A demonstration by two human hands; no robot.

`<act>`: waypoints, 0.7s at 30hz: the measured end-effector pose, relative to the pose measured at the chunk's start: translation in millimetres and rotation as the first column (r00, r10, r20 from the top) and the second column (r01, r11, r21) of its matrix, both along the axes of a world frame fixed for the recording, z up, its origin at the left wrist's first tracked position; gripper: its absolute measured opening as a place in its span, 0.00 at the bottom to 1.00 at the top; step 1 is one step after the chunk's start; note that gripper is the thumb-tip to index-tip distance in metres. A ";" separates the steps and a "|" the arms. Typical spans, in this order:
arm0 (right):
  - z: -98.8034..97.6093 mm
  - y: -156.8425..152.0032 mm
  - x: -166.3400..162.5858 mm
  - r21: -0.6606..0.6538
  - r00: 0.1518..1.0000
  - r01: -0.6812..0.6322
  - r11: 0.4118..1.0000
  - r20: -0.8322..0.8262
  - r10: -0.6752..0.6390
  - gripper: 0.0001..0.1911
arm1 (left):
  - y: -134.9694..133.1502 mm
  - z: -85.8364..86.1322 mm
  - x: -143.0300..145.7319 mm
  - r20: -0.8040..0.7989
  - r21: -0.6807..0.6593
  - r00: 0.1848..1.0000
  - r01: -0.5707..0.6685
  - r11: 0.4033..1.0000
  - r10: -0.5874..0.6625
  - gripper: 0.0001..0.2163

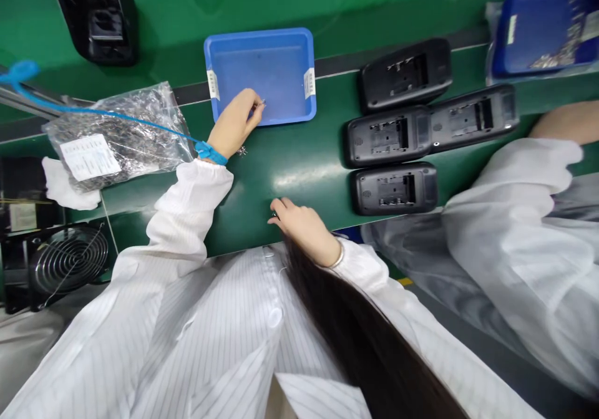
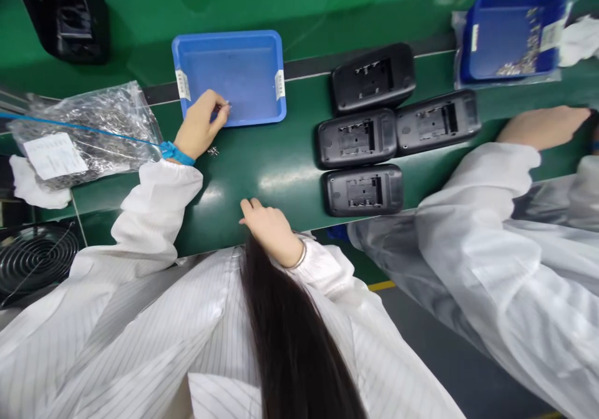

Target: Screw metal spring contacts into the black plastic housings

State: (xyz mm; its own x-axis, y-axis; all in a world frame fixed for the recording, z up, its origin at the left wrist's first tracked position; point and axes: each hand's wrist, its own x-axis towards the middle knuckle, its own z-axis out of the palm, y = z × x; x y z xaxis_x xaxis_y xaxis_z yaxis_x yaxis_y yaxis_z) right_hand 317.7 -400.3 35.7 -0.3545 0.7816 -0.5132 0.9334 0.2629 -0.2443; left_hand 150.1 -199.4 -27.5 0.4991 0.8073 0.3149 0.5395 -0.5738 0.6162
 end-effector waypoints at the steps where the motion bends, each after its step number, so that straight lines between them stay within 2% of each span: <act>1: -9.1 -6.3 -0.6 -0.001 1.000 0.014 1.000 -0.004 -0.014 0.14 | 0.0 1.4 -0.3 0.006 0.007 1.000 0.004 1.000 -0.005 0.14; 3: -22.5 -10.1 -0.1 0.022 0.996 0.088 0.996 -0.034 -0.088 0.14 | 0.3 4.5 -2.3 0.041 0.022 0.999 -0.011 1.000 0.010 0.14; 6: -24.9 7.4 1.5 0.102 0.974 0.194 0.976 -0.142 -0.179 0.11 | 1.9 7.5 -7.9 0.110 0.031 0.992 -0.060 0.998 0.056 0.14; 8: -19.4 34.7 1.0 0.206 0.944 0.279 0.938 -0.236 -0.229 0.10 | 3.3 7.7 -11.5 0.132 0.024 0.988 -0.078 0.997 0.074 0.13; 11: -15.1 91.1 -1.1 0.384 0.876 0.430 0.817 -0.395 -0.275 0.11 | 4.1 7.6 -13.7 0.141 0.020 0.986 -0.088 0.996 0.084 0.11; 13: -17.5 127.2 -2.2 0.449 0.836 0.490 0.747 -0.485 -0.257 0.14 | 3.5 9.2 -13.7 0.155 0.025 0.985 -0.078 0.997 0.073 0.09; 14: -19.5 141.7 -2.7 0.462 0.827 0.493 0.737 -0.512 -0.232 0.16 | 2.9 10.4 -13.7 0.169 0.016 0.983 -0.069 0.997 0.066 0.08; 17: -24.0 164.5 -6.9 0.451 0.828 0.430 0.783 -0.542 -0.142 0.19 | 1.4 14.4 -14.5 0.241 -0.101 0.967 -0.057 0.993 0.080 0.07; 19: -24.8 165.3 -11.7 0.442 0.820 0.390 0.808 -0.565 -0.086 0.19 | 0.8 16.3 -15.2 0.295 -0.205 0.949 -0.055 0.977 0.115 0.07; 21: -24.0 161.0 -16.3 0.451 0.809 0.391 0.802 -0.585 -0.066 0.17 | 0.0 18.1 -15.5 0.342 -0.272 0.930 -0.040 0.961 0.135 0.08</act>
